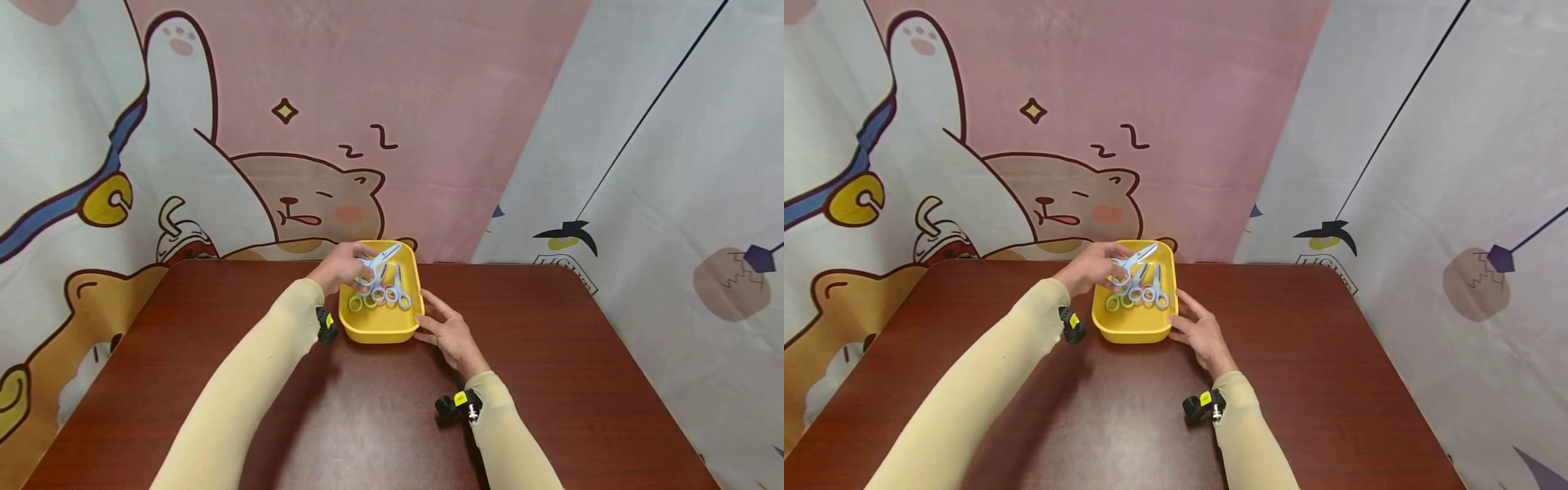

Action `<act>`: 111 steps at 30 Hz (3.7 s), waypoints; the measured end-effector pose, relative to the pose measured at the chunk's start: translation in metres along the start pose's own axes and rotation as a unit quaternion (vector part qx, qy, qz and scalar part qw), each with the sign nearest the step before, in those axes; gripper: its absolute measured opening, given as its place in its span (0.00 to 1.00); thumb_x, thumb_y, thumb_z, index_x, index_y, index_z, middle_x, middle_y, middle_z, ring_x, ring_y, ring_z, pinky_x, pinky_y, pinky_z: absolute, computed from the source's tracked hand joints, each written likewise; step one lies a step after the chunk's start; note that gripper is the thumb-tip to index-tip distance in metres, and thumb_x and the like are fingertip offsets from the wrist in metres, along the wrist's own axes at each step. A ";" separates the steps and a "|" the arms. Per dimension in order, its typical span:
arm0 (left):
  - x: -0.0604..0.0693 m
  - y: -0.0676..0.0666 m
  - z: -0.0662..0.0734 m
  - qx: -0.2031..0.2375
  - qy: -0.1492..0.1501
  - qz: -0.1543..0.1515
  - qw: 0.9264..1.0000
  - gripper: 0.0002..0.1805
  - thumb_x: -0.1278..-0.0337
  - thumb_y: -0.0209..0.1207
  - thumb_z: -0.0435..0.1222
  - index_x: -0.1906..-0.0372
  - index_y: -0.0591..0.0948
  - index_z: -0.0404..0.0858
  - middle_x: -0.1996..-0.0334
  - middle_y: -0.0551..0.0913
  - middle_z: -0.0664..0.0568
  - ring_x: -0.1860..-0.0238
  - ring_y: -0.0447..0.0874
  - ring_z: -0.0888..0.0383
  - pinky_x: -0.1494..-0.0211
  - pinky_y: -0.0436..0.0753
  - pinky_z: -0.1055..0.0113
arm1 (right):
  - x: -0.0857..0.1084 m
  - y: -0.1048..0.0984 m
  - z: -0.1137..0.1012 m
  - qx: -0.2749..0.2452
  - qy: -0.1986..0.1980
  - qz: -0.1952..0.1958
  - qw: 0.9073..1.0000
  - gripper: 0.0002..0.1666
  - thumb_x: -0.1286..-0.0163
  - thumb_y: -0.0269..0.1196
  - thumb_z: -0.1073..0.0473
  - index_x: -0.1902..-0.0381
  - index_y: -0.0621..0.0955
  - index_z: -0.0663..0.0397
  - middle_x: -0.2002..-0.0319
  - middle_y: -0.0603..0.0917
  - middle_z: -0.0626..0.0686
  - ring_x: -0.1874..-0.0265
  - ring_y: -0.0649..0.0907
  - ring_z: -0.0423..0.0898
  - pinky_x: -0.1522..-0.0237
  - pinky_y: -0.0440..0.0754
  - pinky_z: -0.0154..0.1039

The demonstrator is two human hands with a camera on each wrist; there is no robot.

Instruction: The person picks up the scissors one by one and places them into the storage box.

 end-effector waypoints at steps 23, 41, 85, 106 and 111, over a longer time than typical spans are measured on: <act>-0.011 0.016 -0.006 -0.008 -0.016 0.001 1.000 0.26 0.35 0.57 0.21 0.33 0.76 0.35 0.44 0.75 0.37 0.62 0.82 0.49 0.50 0.88 0.51 | 0.000 0.000 0.002 -0.002 0.001 0.002 1.000 0.38 0.24 0.61 0.67 0.20 0.66 0.43 0.31 0.71 0.65 0.41 0.83 0.59 0.42 0.82 0.56; -0.016 0.023 -0.019 0.006 -0.042 0.003 0.999 0.26 0.34 0.55 0.21 0.32 0.75 0.33 0.45 0.78 0.35 0.61 0.83 0.47 0.52 0.88 0.54 | 0.000 0.000 0.002 0.000 -0.002 0.004 1.000 0.38 0.24 0.61 0.68 0.20 0.66 0.44 0.31 0.71 0.66 0.41 0.83 0.60 0.42 0.82 0.57; -0.019 0.027 -0.021 -0.152 -0.127 0.039 0.979 0.09 0.30 0.58 0.30 0.52 0.82 0.28 0.60 0.80 0.40 0.63 0.88 0.48 0.58 0.90 0.60 | 0.000 0.001 0.001 -0.002 0.000 0.002 1.000 0.38 0.24 0.61 0.68 0.20 0.65 0.45 0.29 0.70 0.65 0.39 0.81 0.61 0.40 0.80 0.58; -0.015 0.025 -0.012 -0.241 -0.085 0.015 0.967 0.08 0.37 0.61 0.32 0.64 0.85 0.29 0.84 0.68 0.53 0.85 0.62 0.61 0.80 0.66 0.70 | 0.001 0.000 -0.001 0.006 0.004 0.010 1.000 0.38 0.25 0.63 0.65 0.21 0.67 0.41 0.31 0.72 0.62 0.42 0.84 0.57 0.42 0.83 0.55; -0.012 0.025 -0.013 -0.236 -0.075 0.010 0.969 0.11 0.36 0.59 0.33 0.58 0.87 0.29 0.80 0.71 0.53 0.84 0.65 0.60 0.77 0.68 0.68 | 0.000 0.000 0.000 0.011 0.004 0.007 1.000 0.38 0.24 0.63 0.65 0.21 0.67 0.40 0.31 0.72 0.62 0.42 0.84 0.57 0.42 0.83 0.54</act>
Point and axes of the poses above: each hand's wrist, its own x-axis away from the middle knuckle, its own y-axis out of the palm, z = x × y, the point moved 3 cm from there along -x, towards the middle knuckle
